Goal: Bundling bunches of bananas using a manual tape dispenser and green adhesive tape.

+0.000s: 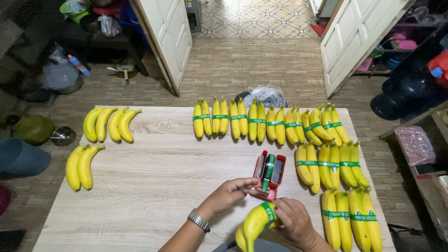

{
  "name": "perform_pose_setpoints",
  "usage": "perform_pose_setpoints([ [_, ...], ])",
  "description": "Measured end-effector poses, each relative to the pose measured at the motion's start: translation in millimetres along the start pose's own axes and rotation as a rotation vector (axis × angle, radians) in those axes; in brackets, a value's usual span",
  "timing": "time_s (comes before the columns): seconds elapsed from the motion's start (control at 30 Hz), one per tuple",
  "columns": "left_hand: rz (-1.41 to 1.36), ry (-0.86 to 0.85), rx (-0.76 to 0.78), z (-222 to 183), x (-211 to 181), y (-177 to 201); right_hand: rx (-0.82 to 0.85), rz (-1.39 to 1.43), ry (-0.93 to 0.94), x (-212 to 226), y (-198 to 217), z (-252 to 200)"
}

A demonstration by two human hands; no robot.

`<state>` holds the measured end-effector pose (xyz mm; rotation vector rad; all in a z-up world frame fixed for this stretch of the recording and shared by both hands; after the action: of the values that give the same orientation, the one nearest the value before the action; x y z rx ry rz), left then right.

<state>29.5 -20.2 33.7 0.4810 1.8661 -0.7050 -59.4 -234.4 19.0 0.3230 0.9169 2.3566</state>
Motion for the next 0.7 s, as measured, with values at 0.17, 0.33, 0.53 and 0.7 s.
perform_pose_setpoints([
  [0.17,0.022,-0.233,0.057,-13.8,-45.8,-28.4,0.042,0.318,-0.305,-8.3,-8.2,1.1],
  [0.33,0.004,-0.217,-0.031,9.7,-21.3,-26.7,0.175,0.795,-0.918,-9.8,-16.9,-18.6],
  [0.53,-0.094,-0.136,-0.138,-1.8,-43.2,-40.6,0.035,1.870,-0.976,-1.6,-1.7,-5.5],
  [0.7,0.006,-0.019,-0.228,-14.3,-64.2,-55.0,-0.129,2.177,-1.010,5.7,5.8,11.7],
])
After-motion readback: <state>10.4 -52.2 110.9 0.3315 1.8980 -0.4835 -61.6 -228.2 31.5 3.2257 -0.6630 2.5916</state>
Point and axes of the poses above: each hand's wrist, its own z-axis towards the middle knuckle, its own y-axis out of the back of the hand, x = y × z, the point moved 4 cm from there along z, towards the middle knuckle, and after that the axes turned 2 degrees about y, right-handed, at the moved point
